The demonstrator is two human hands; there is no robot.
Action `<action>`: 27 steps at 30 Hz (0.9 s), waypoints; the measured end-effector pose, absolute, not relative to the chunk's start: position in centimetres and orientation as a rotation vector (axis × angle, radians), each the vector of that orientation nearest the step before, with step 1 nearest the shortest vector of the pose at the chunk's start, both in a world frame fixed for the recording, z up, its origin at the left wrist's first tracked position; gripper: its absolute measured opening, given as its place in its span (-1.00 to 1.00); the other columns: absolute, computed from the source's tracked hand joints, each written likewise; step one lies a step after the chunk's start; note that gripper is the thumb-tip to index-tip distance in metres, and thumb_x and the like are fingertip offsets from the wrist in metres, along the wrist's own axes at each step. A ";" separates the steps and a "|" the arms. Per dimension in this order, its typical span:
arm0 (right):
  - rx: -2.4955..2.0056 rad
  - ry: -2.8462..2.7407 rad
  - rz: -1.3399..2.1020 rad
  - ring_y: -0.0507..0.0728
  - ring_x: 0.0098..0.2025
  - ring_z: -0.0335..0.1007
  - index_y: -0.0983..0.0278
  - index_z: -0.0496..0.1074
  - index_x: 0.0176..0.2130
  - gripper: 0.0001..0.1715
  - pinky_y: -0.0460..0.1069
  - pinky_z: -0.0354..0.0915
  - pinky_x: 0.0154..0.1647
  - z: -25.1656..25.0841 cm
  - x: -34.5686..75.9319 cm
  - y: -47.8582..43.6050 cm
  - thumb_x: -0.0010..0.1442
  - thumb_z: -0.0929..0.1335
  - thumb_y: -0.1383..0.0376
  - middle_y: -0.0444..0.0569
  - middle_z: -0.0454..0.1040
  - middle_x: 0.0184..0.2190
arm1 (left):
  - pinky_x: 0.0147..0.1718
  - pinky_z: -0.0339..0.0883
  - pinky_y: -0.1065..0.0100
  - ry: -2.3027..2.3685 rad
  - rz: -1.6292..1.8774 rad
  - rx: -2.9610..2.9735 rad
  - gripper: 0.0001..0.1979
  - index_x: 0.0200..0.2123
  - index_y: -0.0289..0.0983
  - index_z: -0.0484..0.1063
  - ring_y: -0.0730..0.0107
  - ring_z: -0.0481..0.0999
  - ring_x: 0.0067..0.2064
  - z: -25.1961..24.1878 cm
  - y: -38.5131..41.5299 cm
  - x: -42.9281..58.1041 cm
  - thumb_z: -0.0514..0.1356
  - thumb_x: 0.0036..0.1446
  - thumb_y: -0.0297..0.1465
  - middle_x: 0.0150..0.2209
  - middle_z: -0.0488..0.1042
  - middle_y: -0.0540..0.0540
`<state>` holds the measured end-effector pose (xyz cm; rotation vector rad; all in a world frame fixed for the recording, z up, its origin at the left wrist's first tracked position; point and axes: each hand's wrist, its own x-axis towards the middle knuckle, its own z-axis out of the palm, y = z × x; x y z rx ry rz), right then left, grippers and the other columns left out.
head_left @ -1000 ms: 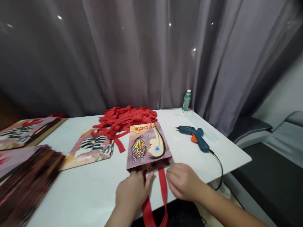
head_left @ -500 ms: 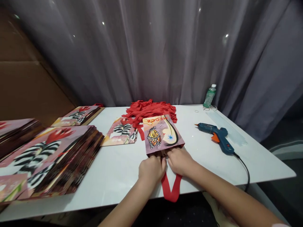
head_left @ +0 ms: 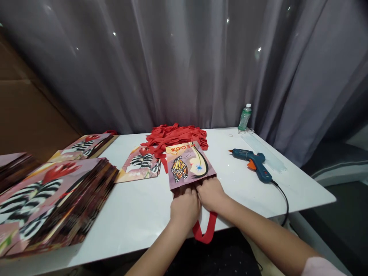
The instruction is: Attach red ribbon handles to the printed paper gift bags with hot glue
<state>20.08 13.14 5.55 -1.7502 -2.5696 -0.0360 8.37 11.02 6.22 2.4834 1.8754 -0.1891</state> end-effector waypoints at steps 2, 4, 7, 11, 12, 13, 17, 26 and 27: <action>-1.753 -2.574 -0.035 0.30 -0.09 0.47 0.29 0.51 -0.02 -0.63 0.14 0.30 -0.09 5.7 20.4 13.1 0.25 0.27 0.23 0.20 0.54 -0.12 | -0.33 0.43 0.13 1.851 -0.186 2.515 -0.57 0.10 -0.30 0.37 0.01 0.58 -0.17 6.2 11.0 7.9 -0.11 0.32 -0.30 0.06 0.43 -0.34; -1.757 -2.582 -0.022 0.28 -0.14 0.50 0.30 0.55 -0.10 -0.66 0.11 0.32 -0.13 5.8 20.8 13.1 0.24 0.29 0.22 0.19 0.56 -0.17 | -0.35 0.43 0.14 1.829 -0.184 2.531 -0.55 0.15 -0.22 0.33 0.02 0.58 -0.18 6.2 11.2 6.8 -0.12 0.33 -0.23 0.07 0.43 -0.29; -1.773 -2.595 0.006 0.25 -0.20 0.52 0.33 0.58 -0.17 -0.67 0.07 0.34 -0.18 5.9 21.3 13.0 0.25 0.25 0.32 0.21 0.58 -0.23 | -0.35 0.41 0.16 1.848 -0.234 2.472 -0.56 0.04 -0.17 0.42 0.02 0.59 -0.19 6.5 11.4 4.9 -0.13 0.34 -0.16 -0.08 0.53 -0.21; -1.807 -2.627 0.049 0.26 -0.20 0.54 0.36 0.60 -0.21 -0.64 0.07 0.35 -0.19 5.7 21.9 12.9 0.24 0.22 0.38 0.25 0.58 -0.26 | -0.37 0.38 0.18 1.900 -0.234 2.409 -0.55 -0.01 -0.14 0.46 0.01 0.59 -0.21 6.6 11.4 3.7 -0.14 0.33 -0.13 -0.15 0.54 -0.18; -1.819 -2.632 0.060 0.26 -0.19 0.54 0.37 0.59 -0.20 -0.63 0.06 0.36 -0.18 5.6 22.0 12.9 0.25 0.22 0.39 0.26 0.58 -0.26 | -0.37 0.37 0.18 1.901 -0.219 2.411 -0.54 0.00 -0.13 0.45 0.01 0.59 -0.22 6.6 11.3 3.7 -0.15 0.33 -0.12 -0.14 0.54 -0.19; -1.835 -2.634 0.071 0.26 -0.18 0.54 0.38 0.59 -0.20 -0.63 0.05 0.36 -0.17 5.6 22.2 12.9 0.25 0.22 0.40 0.27 0.58 -0.27 | -0.38 0.37 0.18 1.899 -0.211 2.414 -0.54 0.00 -0.14 0.45 0.01 0.59 -0.22 6.6 11.3 3.8 -0.15 0.33 -0.12 -0.14 0.54 -0.19; -1.887 -2.630 0.100 0.24 -0.18 0.55 0.41 0.58 -0.20 -0.65 0.02 0.36 -0.18 5.6 22.3 12.8 0.25 0.22 0.42 0.29 0.58 -0.29 | -0.38 0.37 0.15 1.902 -0.222 2.425 -0.53 -0.03 -0.21 0.46 -0.03 0.59 -0.24 6.4 11.1 5.3 -0.14 0.33 -0.14 -0.14 0.52 -0.24; -1.857 -2.577 0.052 0.26 -0.19 0.54 0.37 0.55 -0.16 -0.68 0.06 0.37 -0.20 5.2 21.8 12.0 0.28 0.23 0.36 0.23 0.55 -0.20 | -0.36 0.41 0.14 1.909 -0.222 2.408 -0.54 -0.07 -0.33 0.45 -0.02 0.59 -0.24 6.3 11.0 7.3 -0.10 0.33 -0.16 -0.18 0.50 -0.31; -1.861 -2.565 0.036 0.27 -0.17 0.52 0.38 0.54 -0.15 -0.67 0.08 0.36 -0.17 4.9 21.8 11.9 0.28 0.22 0.38 0.24 0.54 -0.18 | -0.36 0.41 0.14 1.904 -0.217 2.412 -0.54 -0.06 -0.32 0.45 -0.02 0.59 -0.24 6.3 11.0 7.1 -0.10 0.33 -0.16 -0.17 0.50 -0.30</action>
